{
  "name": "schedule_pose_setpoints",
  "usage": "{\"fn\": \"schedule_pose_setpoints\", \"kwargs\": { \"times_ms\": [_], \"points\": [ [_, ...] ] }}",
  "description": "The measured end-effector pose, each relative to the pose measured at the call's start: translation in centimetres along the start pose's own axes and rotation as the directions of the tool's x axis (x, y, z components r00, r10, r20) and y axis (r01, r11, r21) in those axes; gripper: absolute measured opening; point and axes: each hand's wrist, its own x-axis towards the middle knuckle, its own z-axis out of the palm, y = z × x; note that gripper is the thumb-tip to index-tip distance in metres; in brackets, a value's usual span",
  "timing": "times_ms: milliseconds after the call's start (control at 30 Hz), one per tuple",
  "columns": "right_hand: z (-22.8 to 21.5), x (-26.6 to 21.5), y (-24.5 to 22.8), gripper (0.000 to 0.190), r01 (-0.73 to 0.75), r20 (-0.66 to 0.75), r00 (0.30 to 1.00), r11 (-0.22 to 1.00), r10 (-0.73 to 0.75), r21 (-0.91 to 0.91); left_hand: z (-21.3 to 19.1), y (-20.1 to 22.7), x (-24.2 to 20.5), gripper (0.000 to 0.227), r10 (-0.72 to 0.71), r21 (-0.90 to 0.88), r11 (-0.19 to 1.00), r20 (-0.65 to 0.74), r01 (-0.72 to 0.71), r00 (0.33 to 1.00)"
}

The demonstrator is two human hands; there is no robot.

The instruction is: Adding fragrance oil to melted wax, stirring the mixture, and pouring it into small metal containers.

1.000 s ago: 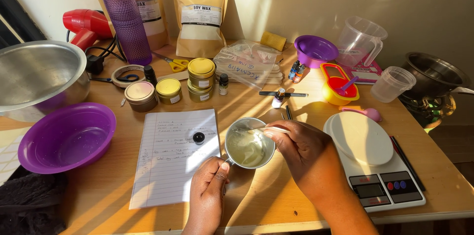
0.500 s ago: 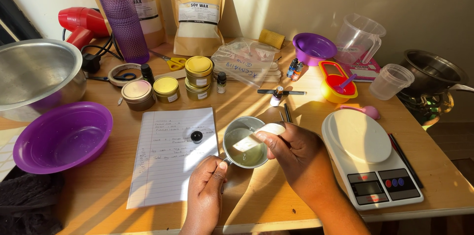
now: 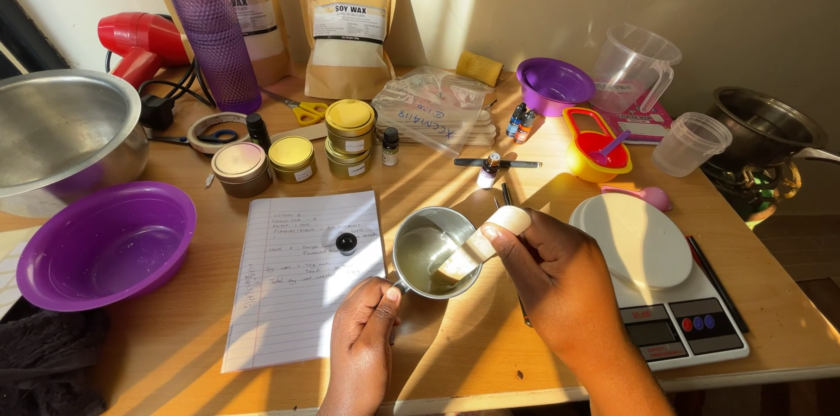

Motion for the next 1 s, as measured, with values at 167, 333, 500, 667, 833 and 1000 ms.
{"fn": "schedule_pose_setpoints", "kwargs": {
  "times_ms": [167,333,500,667,833,1000],
  "points": [
    [1.3,-0.3,1.0,0.029,-0.074,0.023,0.997,0.996,0.073,0.050,0.0,0.1,0.0,0.038,0.000,0.008,1.000,0.001,0.000,1.000],
    [2.1,0.4,0.5,0.026,-0.096,0.053,0.995,0.985,0.089,0.147,0.0,0.0,0.0,0.038,0.013,0.015,1.000,0.004,-0.013,1.000],
    [1.4,0.9,0.9,0.024,0.133,-0.038,0.990,0.990,-0.134,-0.036,0.0,-0.3,0.0,0.038,-0.009,-0.009,1.000,0.005,0.009,1.000],
    [0.1,0.3,1.3,0.023,0.181,-0.037,0.981,0.970,-0.189,-0.164,0.0,-0.1,0.0,0.037,-0.008,-0.001,1.000,-0.003,0.008,1.000],
    [0.3,-0.1,0.8,0.030,0.004,-0.014,1.000,0.995,-0.005,-0.103,0.0,0.0,0.0,0.037,0.014,0.011,1.000,-0.007,-0.014,1.000],
    [1.5,-0.2,0.5,0.029,0.003,0.064,0.998,0.995,-0.009,0.104,0.0,0.0,0.0,0.038,0.009,0.009,1.000,0.001,-0.009,1.000]
  ]
}}
